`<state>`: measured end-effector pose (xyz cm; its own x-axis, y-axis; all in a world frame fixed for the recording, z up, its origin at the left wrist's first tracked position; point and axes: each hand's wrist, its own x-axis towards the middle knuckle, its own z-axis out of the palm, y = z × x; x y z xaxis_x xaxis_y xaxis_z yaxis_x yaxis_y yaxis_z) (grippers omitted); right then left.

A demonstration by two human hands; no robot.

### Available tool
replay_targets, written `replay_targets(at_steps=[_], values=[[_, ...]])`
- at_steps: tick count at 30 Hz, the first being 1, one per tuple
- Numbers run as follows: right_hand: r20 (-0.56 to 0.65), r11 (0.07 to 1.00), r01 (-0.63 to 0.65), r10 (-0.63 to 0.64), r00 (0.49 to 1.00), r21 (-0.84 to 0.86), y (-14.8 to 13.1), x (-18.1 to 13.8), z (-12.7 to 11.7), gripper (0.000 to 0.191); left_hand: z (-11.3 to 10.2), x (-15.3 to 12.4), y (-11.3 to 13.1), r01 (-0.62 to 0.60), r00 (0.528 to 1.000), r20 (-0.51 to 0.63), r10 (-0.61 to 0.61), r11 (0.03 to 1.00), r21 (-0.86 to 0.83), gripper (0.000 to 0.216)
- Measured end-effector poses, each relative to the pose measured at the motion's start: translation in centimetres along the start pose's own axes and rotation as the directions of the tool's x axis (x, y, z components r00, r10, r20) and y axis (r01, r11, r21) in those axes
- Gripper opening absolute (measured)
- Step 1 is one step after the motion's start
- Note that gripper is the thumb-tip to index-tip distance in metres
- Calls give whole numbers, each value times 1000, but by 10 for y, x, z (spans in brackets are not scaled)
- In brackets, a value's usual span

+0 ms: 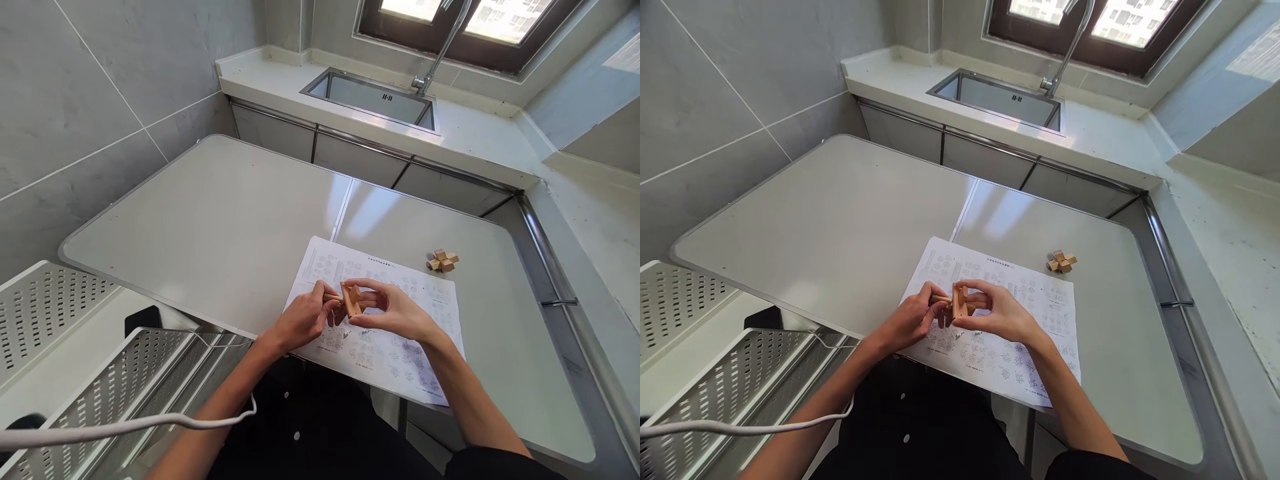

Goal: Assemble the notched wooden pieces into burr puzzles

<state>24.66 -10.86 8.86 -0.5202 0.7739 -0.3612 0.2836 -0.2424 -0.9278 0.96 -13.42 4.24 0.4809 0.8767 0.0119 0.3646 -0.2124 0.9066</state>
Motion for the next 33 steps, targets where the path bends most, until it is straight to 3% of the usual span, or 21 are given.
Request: replay_targets(at_steps=[9, 13, 16, 23, 29, 33], values=[[7, 998, 69, -69, 998, 2, -9, -13, -8, 73, -14, 3, 32, 28, 996, 83, -24, 999, -42, 20], [45, 991, 100, -105, 994, 90, -7, -18, -13, 74, -20, 7, 50, -2, 993, 114, -1, 999, 32, 14], [15, 993, 116, -116, 993, 37, -8, -23, -13, 72, -21, 10, 56, -22, 995, 103, 11, 994, 105, 13], [-30, 990, 140, -140, 990, -17, -5, -31, -4, 70, -12, 9, 51, -62, 995, 91, 45, 980, 191, 12], [-170, 977, 209, -214, 962, -47, 8, -34, 13, 69, 7, 1, 43, -61, 997, 60, 45, 955, 289, 26], [-174, 977, 213, -214, 961, -28, 15, -34, 22, 70, 13, -4, 40, -68, 997, 57, 53, 949, 309, 42]])
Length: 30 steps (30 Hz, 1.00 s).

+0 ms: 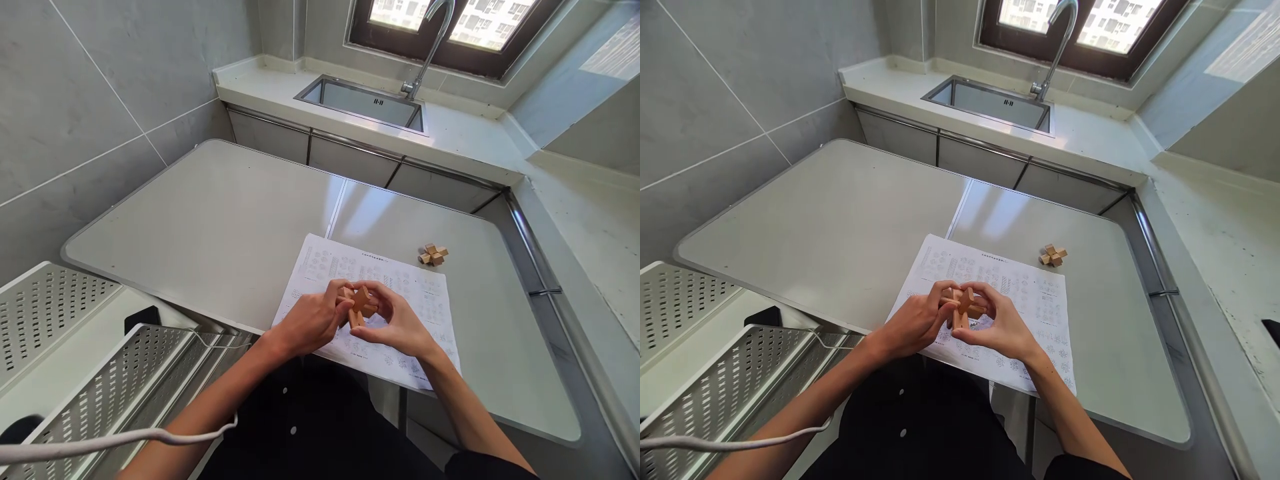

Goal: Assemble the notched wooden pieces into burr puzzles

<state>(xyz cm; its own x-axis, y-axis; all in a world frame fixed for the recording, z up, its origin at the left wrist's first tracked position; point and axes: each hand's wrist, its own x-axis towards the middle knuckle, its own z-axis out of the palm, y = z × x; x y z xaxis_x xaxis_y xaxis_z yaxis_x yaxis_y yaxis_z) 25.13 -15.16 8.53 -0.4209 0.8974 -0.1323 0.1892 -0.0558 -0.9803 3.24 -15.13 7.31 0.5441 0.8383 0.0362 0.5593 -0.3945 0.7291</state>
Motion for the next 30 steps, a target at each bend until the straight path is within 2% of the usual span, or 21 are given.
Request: replay_targets(at_steps=[2, 4, 6, 8, 9, 11, 14, 17, 20, 25, 30], values=[[4, 999, -8, 8, 1000, 47, 4, -2, -1, 69, -2, -1, -4, 18, 999, -26, -19, 999, -26, 49], [-43, 995, -8, 12, 999, 96, 10, -6, -9, 67, -7, -3, -13, 44, 996, -75, -47, 998, -37, 53], [-184, 992, 10, 13, 983, 125, 21, -13, -23, 60, -14, -5, -29, 81, 986, -142, -83, 997, -20, 54], [-340, 992, 14, 29, 940, 125, 35, -20, -43, 60, -22, -9, -49, 105, 972, -213, -99, 994, 18, 52], [-425, 993, 16, 36, 905, 118, 43, -23, -54, 60, -26, -11, -60, 110, 964, -250, -94, 993, 52, 49], [-596, 995, 28, 34, 802, 95, 61, -30, -76, 59, -34, -17, -81, 98, 953, -299, -51, 985, 145, 41], [-790, 997, 45, 23, 612, 63, 87, -35, -104, 55, -39, -27, -105, 106, 950, -312, -30, 967, 230, 40], [-887, 998, 31, 27, 461, 46, 110, -33, -129, 68, -38, -33, -117, 117, 955, -295, -35, 956, 267, 45], [-929, 1000, 15, 3, 370, 9, 130, -27, -153, 74, -36, -35, -118, 115, 963, -268, -35, 951, 288, 48], [-951, 999, -51, -1, 310, -18, 151, -13, -183, 80, -37, -35, -115, 118, 965, -258, -48, 958, 263, 47], [-949, 996, -73, -27, 314, -53, 156, -7, -194, 79, -41, -37, -111, 92, 968, -248, -31, 967, 238, 39]])
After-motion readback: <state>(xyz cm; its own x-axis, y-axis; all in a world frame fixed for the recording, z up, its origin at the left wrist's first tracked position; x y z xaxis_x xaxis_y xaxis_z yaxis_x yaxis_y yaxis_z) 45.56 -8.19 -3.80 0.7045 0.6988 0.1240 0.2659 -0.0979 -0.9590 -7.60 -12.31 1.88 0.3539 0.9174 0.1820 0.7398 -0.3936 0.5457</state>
